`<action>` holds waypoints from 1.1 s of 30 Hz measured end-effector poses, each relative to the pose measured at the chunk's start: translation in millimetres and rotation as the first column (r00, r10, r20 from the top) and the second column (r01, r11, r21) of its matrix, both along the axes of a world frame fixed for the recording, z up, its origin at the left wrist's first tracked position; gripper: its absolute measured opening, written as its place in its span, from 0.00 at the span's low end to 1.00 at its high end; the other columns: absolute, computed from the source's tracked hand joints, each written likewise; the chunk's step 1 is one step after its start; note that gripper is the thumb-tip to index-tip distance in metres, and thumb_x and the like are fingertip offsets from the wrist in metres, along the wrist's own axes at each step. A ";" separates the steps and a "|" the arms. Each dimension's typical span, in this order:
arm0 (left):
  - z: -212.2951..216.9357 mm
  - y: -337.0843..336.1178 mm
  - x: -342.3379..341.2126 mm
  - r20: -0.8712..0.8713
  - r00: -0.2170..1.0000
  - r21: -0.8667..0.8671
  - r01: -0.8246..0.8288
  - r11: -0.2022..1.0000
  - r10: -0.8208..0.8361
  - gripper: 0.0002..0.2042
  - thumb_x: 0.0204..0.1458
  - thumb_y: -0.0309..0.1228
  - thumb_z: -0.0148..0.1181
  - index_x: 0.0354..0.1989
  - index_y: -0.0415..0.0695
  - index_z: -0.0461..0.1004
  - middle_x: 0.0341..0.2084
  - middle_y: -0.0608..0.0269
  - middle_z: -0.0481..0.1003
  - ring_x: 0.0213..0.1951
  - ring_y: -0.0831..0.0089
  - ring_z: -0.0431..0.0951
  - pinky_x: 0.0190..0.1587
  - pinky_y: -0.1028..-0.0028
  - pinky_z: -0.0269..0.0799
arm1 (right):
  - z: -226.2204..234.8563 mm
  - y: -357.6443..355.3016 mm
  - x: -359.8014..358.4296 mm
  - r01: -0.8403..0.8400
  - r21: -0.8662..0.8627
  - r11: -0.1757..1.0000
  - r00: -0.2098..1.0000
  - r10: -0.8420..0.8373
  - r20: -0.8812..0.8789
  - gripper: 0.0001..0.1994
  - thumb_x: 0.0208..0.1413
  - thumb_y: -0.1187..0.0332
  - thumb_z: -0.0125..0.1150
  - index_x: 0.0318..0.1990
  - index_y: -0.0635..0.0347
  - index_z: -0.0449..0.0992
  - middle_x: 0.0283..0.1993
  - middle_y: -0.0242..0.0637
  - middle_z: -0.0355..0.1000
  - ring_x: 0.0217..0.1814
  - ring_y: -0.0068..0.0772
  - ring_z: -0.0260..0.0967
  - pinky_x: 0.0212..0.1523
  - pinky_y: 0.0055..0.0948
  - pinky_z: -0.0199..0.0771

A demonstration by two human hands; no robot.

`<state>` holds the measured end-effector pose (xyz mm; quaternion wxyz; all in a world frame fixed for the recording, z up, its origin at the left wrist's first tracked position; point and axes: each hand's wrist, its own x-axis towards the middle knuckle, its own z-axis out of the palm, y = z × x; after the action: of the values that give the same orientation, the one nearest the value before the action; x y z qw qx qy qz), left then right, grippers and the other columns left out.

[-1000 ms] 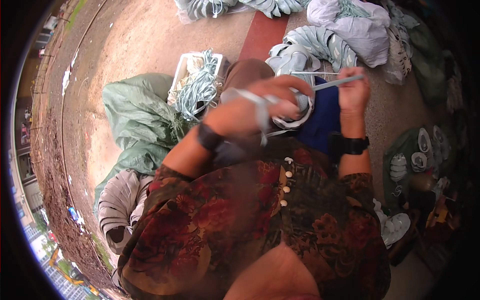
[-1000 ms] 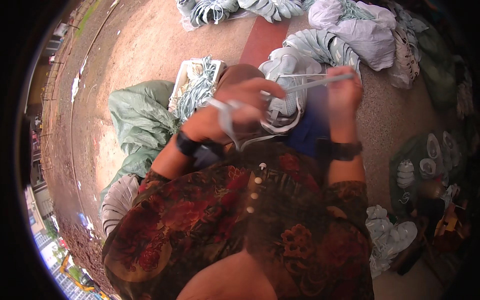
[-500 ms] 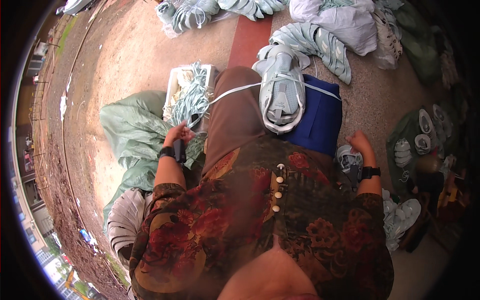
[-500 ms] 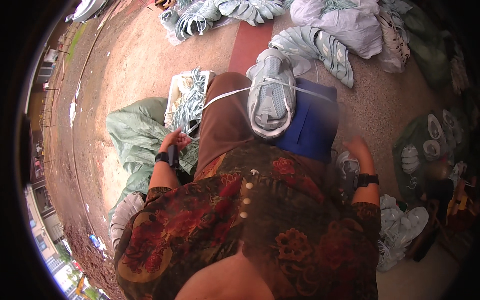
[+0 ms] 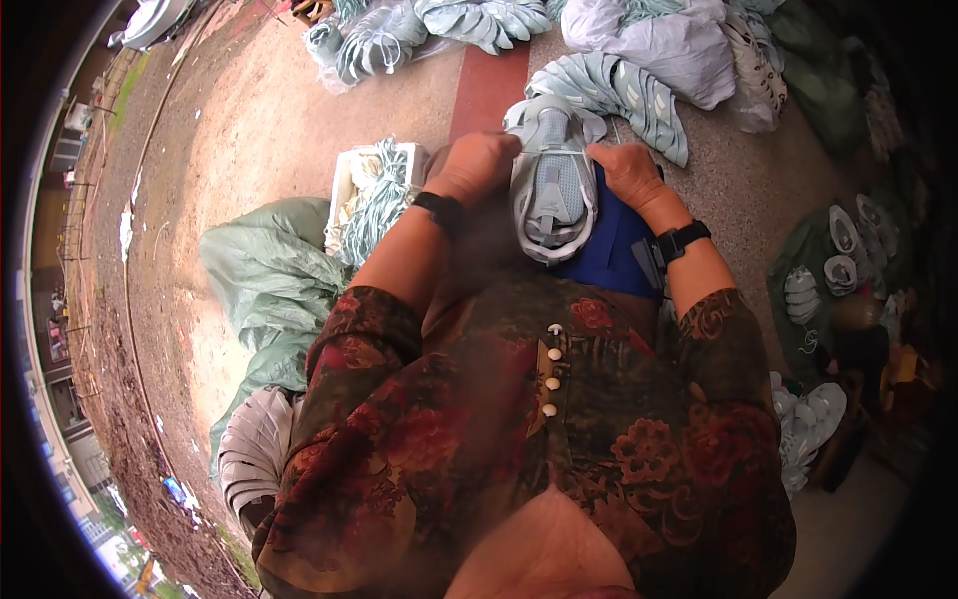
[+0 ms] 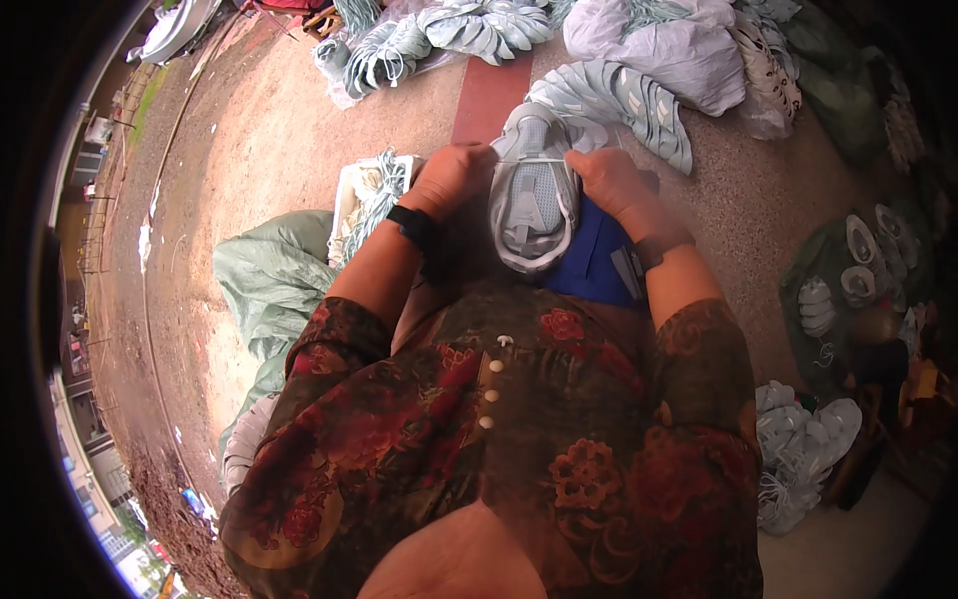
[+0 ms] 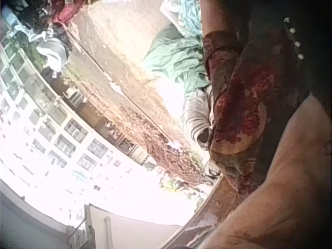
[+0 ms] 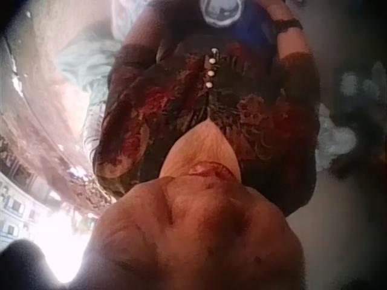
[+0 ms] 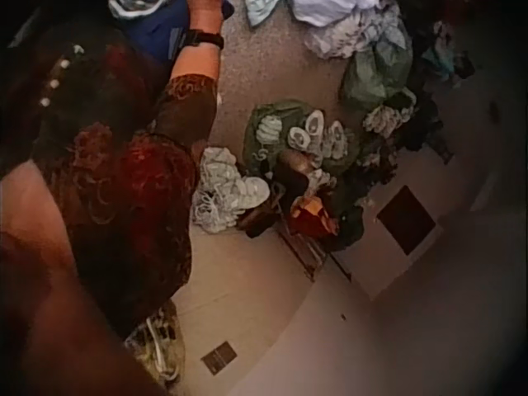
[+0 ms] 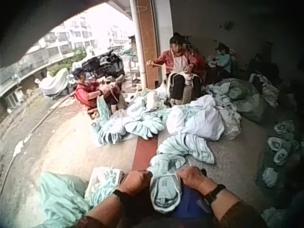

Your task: The person sits on the ground and laces a light blue sneaker by hand. They thread the laces through the eyelets, pull them tight, and tie a knot. The person then places the finished shoe into a plastic bag and repeats the process with a second shoe.

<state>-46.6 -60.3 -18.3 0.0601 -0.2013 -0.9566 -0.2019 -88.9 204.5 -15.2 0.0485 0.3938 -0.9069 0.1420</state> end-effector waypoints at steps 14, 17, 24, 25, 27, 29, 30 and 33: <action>-22.7 -172.4 78.5 0.328 0.910 0.377 -0.374 0.847 0.255 0.08 0.48 0.28 0.60 0.26 0.34 0.76 0.19 0.61 0.75 0.24 0.77 0.72 0.30 0.76 0.68 | -21.7 199.4 41.5 0.499 -0.358 0.789 0.865 -0.480 0.149 0.05 0.51 0.73 0.53 0.30 0.67 0.71 0.21 0.45 0.63 0.22 0.28 0.62 0.27 0.28 0.63; -28.0 -236.1 124.8 0.417 0.830 0.363 -0.526 0.769 0.370 0.08 0.47 0.28 0.60 0.26 0.34 0.76 0.19 0.62 0.74 0.24 0.78 0.71 0.29 0.76 0.67 | -12.7 279.1 62.3 0.709 -0.241 0.663 0.703 -0.688 0.177 0.08 0.49 0.71 0.53 0.31 0.67 0.73 0.26 0.51 0.68 0.29 0.42 0.71 0.30 0.31 0.66; -35.3 -339.0 221.8 0.481 0.628 0.242 -0.766 0.596 0.612 0.04 0.42 0.24 0.60 0.24 0.35 0.76 0.17 0.63 0.74 0.20 0.78 0.72 0.24 0.77 0.67 | -9.5 432.3 159.5 0.726 -0.226 0.649 0.667 -0.745 0.003 0.08 0.46 0.70 0.50 0.23 0.68 0.66 0.21 0.50 0.62 0.24 0.45 0.62 0.27 0.36 0.60; -39.1 -346.5 237.3 0.481 0.624 0.289 -0.776 0.560 0.616 0.04 0.41 0.24 0.60 0.23 0.35 0.76 0.16 0.63 0.74 0.20 0.78 0.71 0.23 0.76 0.66 | -14.3 449.5 172.6 0.738 -0.224 0.637 0.650 -0.760 -0.021 0.08 0.46 0.70 0.49 0.23 0.68 0.66 0.20 0.50 0.62 0.24 0.46 0.63 0.27 0.37 0.60; -29.8 -356.9 258.9 0.522 0.556 0.180 -0.813 0.553 0.647 0.04 0.41 0.24 0.60 0.23 0.36 0.77 0.15 0.63 0.74 0.17 0.79 0.71 0.21 0.77 0.65 | -29.5 474.3 201.9 0.783 -0.215 0.584 0.603 -0.798 0.026 0.08 0.46 0.70 0.50 0.21 0.67 0.67 0.20 0.48 0.64 0.24 0.45 0.64 0.27 0.37 0.60; -37.1 -369.2 278.9 0.553 0.489 0.178 -0.860 0.478 0.674 0.04 0.40 0.25 0.60 0.23 0.37 0.78 0.14 0.64 0.74 0.16 0.78 0.71 0.20 0.78 0.65 | -40.1 505.6 211.6 0.815 -0.174 0.553 0.571 -0.817 0.077 0.09 0.45 0.70 0.50 0.21 0.67 0.68 0.20 0.46 0.66 0.23 0.45 0.65 0.26 0.37 0.61; -55.6 -368.4 280.0 0.593 0.481 0.168 -0.859 0.484 0.646 0.05 0.40 0.26 0.61 0.23 0.37 0.78 0.14 0.64 0.74 0.16 0.78 0.71 0.19 0.78 0.65 | -40.9 528.2 214.2 0.828 -0.119 0.548 0.559 -0.825 0.086 0.09 0.45 0.70 0.51 0.20 0.67 0.69 0.21 0.45 0.67 0.23 0.44 0.65 0.26 0.37 0.62; -51.6 -367.5 304.0 0.596 0.418 -0.037 -0.839 0.543 0.685 0.08 0.37 0.32 0.63 0.21 0.39 0.79 0.14 0.64 0.75 0.16 0.79 0.72 0.19 0.77 0.66 | -76.1 522.9 217.6 0.791 0.007 0.611 0.611 -0.791 -0.004 0.07 0.42 0.69 0.55 0.20 0.63 0.74 0.24 0.42 0.72 0.24 0.43 0.68 0.28 0.36 0.67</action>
<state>257.5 -427.9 -69.9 -0.1025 0.3368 -0.8773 -0.3263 128.7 727.5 -91.3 0.1048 -0.0461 -0.9881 0.1023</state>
